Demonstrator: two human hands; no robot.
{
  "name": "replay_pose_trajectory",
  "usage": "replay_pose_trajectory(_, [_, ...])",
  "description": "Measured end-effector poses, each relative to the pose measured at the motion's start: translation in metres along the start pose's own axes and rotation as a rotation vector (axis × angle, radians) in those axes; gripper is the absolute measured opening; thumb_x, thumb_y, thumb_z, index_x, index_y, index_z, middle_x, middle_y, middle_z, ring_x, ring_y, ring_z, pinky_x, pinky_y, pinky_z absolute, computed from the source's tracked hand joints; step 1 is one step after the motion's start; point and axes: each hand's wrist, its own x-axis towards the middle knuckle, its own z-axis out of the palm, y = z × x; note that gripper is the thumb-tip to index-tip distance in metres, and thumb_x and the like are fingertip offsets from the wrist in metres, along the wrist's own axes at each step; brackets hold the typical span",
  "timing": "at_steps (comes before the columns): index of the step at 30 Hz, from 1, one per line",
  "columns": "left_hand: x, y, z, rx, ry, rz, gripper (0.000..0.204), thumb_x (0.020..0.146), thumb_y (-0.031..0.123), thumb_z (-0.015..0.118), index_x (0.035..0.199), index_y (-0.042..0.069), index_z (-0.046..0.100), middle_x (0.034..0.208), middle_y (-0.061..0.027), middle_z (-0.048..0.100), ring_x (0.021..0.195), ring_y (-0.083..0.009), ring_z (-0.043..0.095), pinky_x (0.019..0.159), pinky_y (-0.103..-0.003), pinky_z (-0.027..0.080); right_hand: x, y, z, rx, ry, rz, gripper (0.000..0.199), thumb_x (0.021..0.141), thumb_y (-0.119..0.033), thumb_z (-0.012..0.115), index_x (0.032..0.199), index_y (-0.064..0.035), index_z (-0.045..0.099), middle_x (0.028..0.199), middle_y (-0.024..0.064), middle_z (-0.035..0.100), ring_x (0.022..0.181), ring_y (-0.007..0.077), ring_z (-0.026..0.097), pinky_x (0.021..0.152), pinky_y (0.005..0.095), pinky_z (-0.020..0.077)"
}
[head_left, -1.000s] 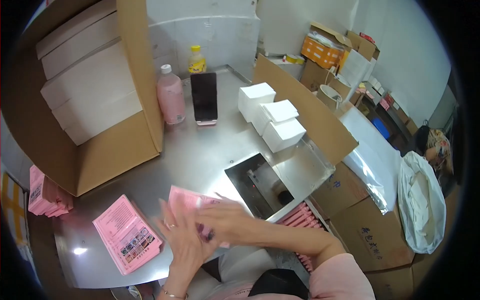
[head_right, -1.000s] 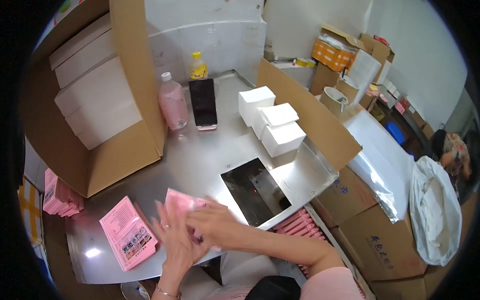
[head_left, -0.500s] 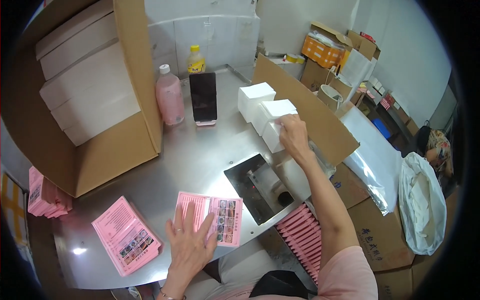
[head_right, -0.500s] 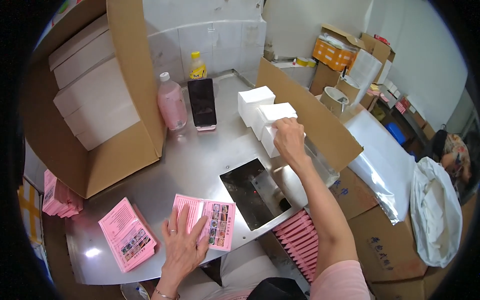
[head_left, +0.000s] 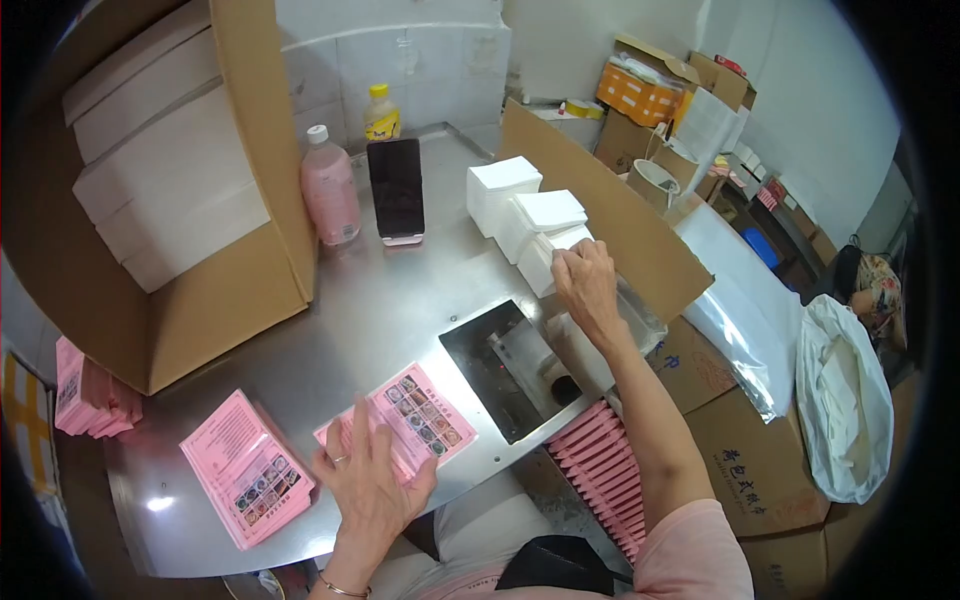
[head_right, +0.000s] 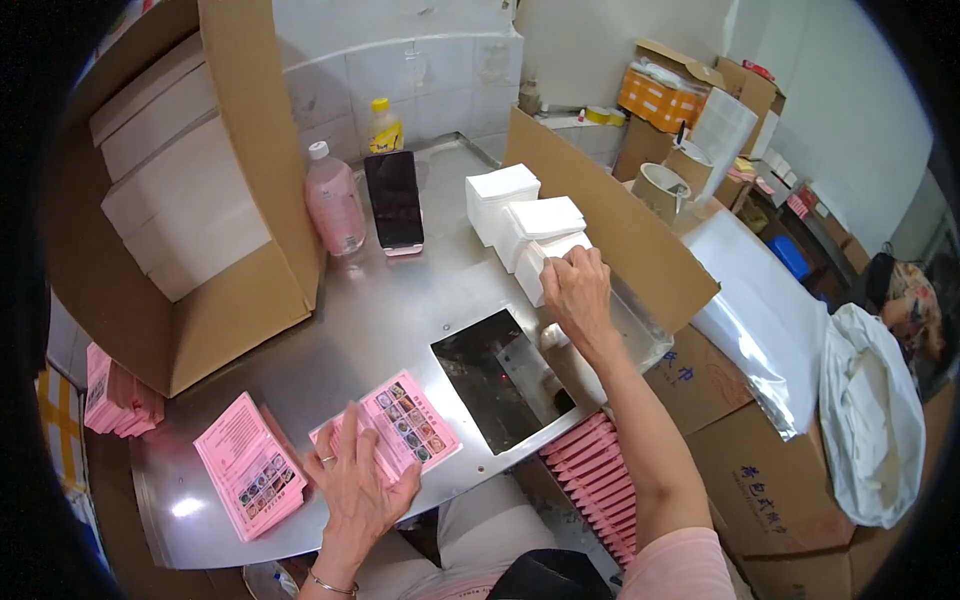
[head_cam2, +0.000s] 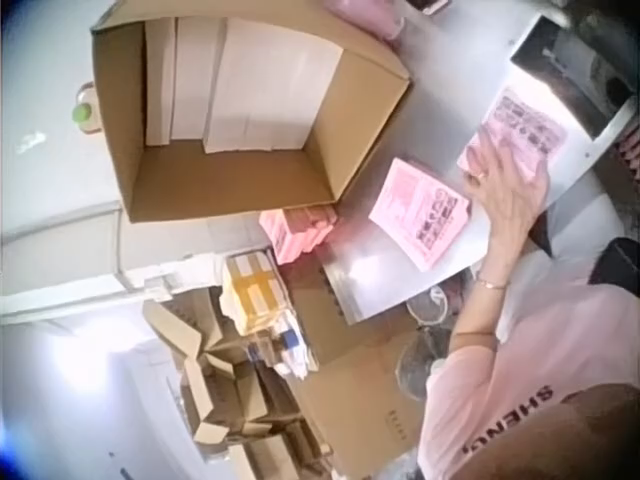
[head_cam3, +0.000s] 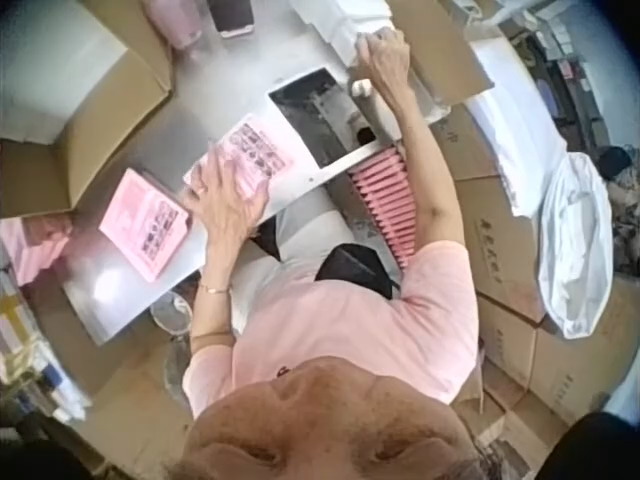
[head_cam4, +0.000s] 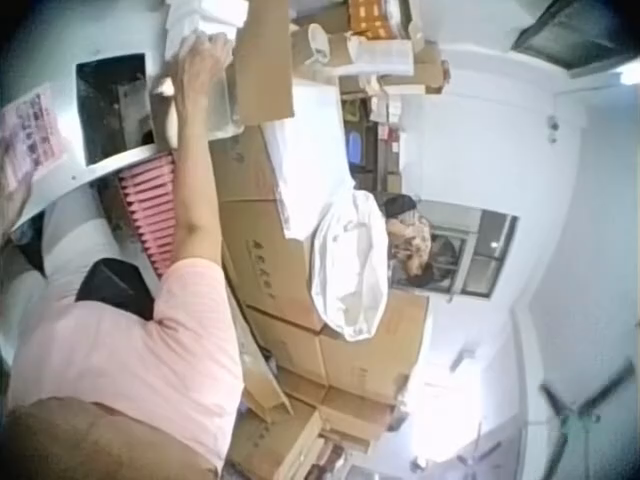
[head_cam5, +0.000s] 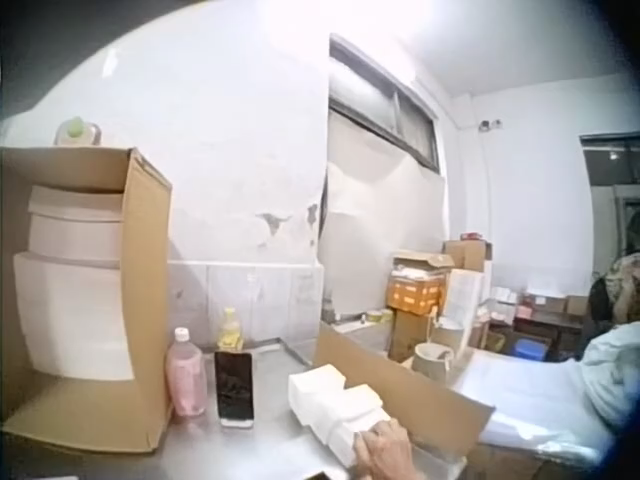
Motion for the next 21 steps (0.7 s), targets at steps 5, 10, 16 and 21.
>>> replay_pose_trajectory(5, [0.007,0.013,-0.021,-0.133,-0.228,-0.042,0.060,0.079,0.046,0.072,0.120,0.003,0.061,0.123,-0.0177,0.055,0.109,-0.0391,0.050,0.091,-0.049,0.038,-0.004,0.004,0.000,0.005,0.003,-0.005,0.019,0.087,-0.014,0.062,0.098,-0.0029,0.072,0.090,0.0127,0.060,0.088,0.0297,0.056,0.079,0.0446,0.0446])
replay_pose_trajectory(10, [0.002,0.015,0.008,-0.309,-0.176,0.145,0.046,0.081,0.026,0.070,0.120,0.002,0.061,0.107,-0.0191,0.056,0.092,-0.0356,0.057,0.076,-0.046,0.047,-0.012,-0.010,-0.007,0.018,0.104,-0.134,0.039,0.083,-0.003,0.059,0.122,-0.0020,0.063,0.111,0.0183,0.064,0.105,0.0360,0.059,0.090,0.0465,0.0468])
replay_pose_trajectory(16, [0.006,-0.009,-0.021,-0.314,-0.293,0.035,0.078,0.069,0.024,0.075,0.139,0.003,0.047,0.110,-0.0205,0.050,0.096,-0.0369,0.053,0.082,-0.044,0.046,-0.143,-0.163,-0.071,0.526,-0.186,-0.824,0.030,0.079,-0.017,0.062,0.106,-0.0027,0.065,0.097,0.0163,0.057,0.103,0.0353,0.062,0.112,0.0647,0.0300])
replay_pose_trajectory(21, [0.012,0.019,-0.008,-0.511,-0.161,0.104,0.087,0.074,0.023,0.074,0.150,0.004,0.036,0.102,-0.0200,0.051,0.093,-0.0379,0.053,0.081,-0.044,0.044,-0.097,-0.166,-0.002,0.166,-0.601,-0.586,0.030,0.084,-0.013,0.059,0.110,0.0009,0.065,0.100,0.0229,0.061,0.102,0.0395,0.062,0.108,0.0721,0.0267])
